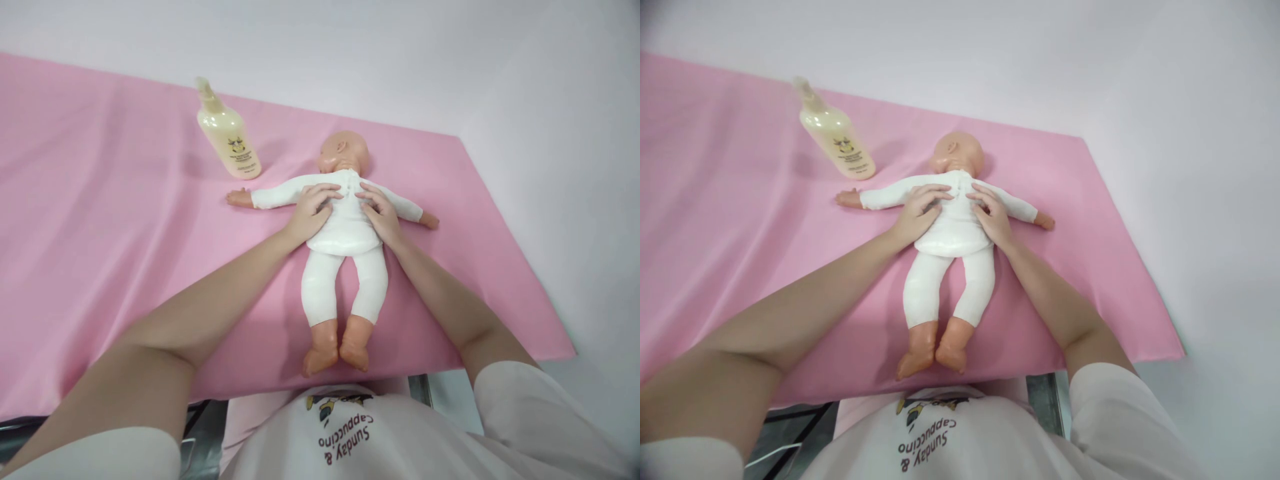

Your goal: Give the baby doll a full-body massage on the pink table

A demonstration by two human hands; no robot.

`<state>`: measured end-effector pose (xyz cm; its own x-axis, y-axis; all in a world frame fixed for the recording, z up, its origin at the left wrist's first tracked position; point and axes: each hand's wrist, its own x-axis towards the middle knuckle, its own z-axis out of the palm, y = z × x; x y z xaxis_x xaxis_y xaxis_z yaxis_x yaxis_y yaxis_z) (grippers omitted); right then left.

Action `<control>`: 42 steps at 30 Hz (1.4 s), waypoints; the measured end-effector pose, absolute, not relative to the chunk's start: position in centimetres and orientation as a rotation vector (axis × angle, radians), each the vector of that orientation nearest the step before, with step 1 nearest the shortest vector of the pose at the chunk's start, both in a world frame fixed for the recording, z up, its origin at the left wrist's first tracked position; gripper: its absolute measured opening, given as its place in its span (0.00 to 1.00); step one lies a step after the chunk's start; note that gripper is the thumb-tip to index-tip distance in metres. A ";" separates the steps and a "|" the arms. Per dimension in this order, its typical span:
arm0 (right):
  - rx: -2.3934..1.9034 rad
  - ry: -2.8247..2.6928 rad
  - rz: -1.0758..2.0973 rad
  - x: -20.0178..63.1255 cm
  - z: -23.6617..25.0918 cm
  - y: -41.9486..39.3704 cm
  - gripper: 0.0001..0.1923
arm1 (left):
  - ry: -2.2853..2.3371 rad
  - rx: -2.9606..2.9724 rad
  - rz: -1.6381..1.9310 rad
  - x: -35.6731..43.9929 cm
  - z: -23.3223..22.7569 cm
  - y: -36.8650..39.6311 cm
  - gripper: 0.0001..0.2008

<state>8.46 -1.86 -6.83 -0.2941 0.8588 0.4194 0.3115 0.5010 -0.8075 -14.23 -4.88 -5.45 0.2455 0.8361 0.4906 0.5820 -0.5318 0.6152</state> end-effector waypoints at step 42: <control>-1.003 -1.826 0.770 8.5 -6.6 -2.1 0.16 | 1.339 2.204 1.186 -14.2 -5.8 -4.7 0.16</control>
